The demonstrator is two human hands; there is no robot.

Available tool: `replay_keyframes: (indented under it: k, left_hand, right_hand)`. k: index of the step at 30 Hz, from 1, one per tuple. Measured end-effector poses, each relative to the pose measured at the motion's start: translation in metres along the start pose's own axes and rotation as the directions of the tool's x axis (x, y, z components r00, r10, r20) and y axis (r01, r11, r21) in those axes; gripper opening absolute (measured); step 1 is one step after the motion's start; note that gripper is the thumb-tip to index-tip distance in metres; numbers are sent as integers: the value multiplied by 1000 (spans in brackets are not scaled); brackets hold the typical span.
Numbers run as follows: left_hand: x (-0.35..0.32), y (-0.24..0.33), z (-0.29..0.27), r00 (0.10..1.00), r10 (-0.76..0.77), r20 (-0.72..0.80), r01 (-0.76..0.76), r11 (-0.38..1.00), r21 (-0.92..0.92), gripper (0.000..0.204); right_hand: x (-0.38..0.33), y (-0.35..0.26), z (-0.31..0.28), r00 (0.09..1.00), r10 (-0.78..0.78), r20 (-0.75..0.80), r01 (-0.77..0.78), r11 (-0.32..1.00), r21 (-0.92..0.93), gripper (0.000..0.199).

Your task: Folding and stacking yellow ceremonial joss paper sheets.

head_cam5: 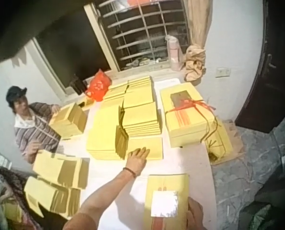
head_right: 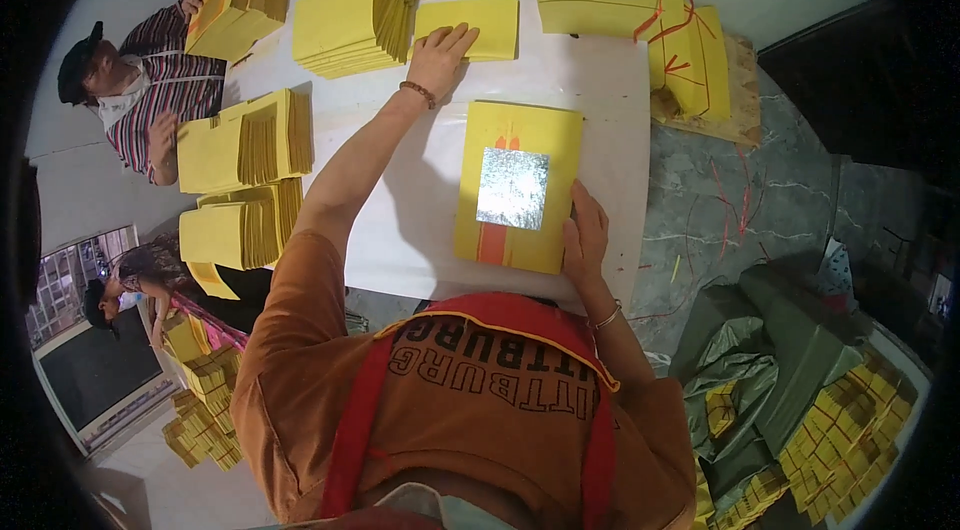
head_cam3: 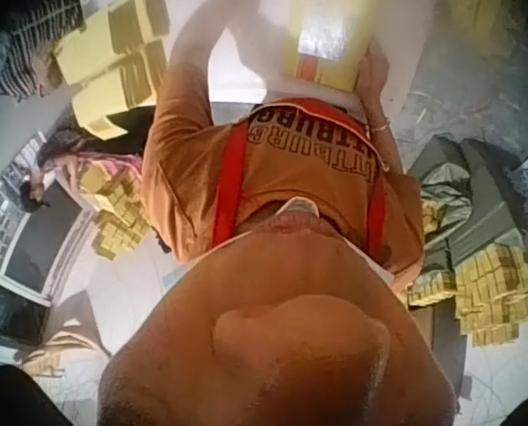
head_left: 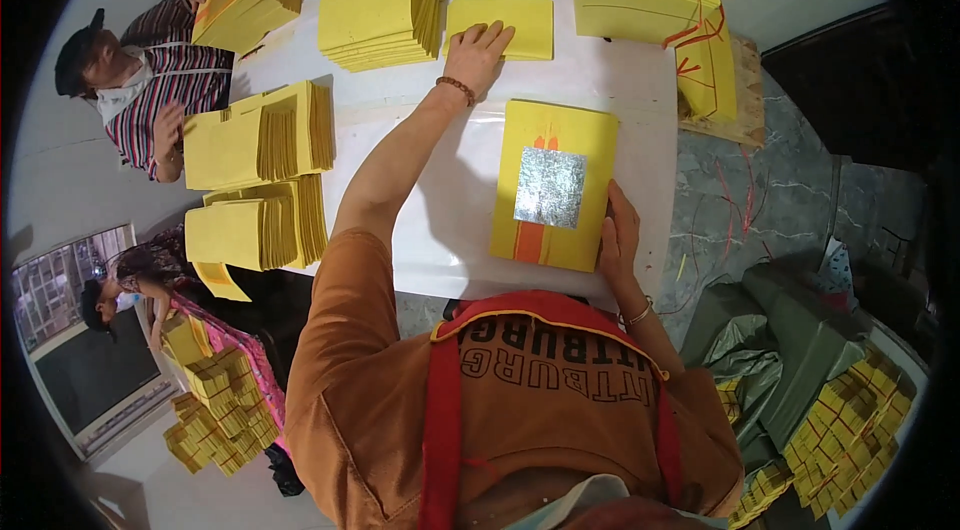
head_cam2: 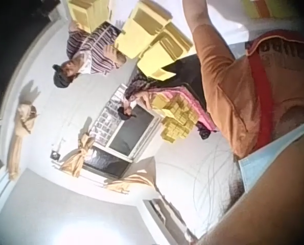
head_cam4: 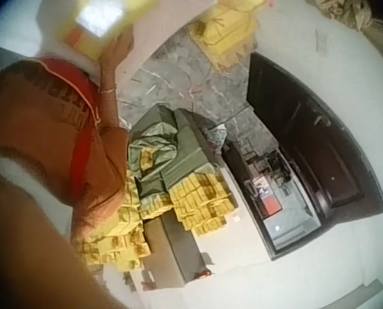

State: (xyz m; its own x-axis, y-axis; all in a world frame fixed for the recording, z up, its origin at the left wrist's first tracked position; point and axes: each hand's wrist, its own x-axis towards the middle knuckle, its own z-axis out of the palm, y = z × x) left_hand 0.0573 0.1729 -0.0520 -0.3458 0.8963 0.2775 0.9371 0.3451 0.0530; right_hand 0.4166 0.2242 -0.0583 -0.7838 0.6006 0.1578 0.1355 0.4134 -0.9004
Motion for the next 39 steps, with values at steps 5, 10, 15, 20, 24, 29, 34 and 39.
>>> replay_keyframes:
  k: [5, 10, 15, 20, 24, 29, 34, 39]
  left_hand:
    - [4, 0, -10, 999, -10, -47, 13, 999, 51, 51]
    - [0, 5, 4, 997, -61, 47, 57, 994, 91, 60]
    - [-7, 7, 16, 932, -211, 295, 251, 963, -104, 65]
    - [-3, 21, 28, 927, -321, 193, 338, 940, -58, 67]
    - [-4, 19, 30, 936, -311, 165, 322, 946, -45, 67]
    - [-8, 6, 12, 960, -243, 140, 257, 962, -93, 58]
    - [-48, 54, -43, 968, -224, -113, 158, 894, -419, 39]
    - [-148, 125, -93, 974, 219, 63, -166, 872, -461, 40]
  right_hand:
    - [1, 0, 0, 1000, -5, -1, 5, 998, -57, 45]
    - [0, -2, -1, 1000, -19, 6, 20, 997, -77, 45]
    - [-2, -1, 1, 1000, -4, -12, 2, 989, -145, 43]
    - [0, -3, 4, 1000, -9, -20, 4, 979, -206, 42]
    - [0, -3, 6, 999, -26, -33, 18, 975, -221, 41]
    - [-3, 1, 9, 999, -39, -38, 30, 975, -222, 42]
    - [-9, -7, 3, 986, -110, -122, 94, 987, -130, 40]
    - [-8, -5, -6, 956, -207, 207, 271, 893, -358, 27]
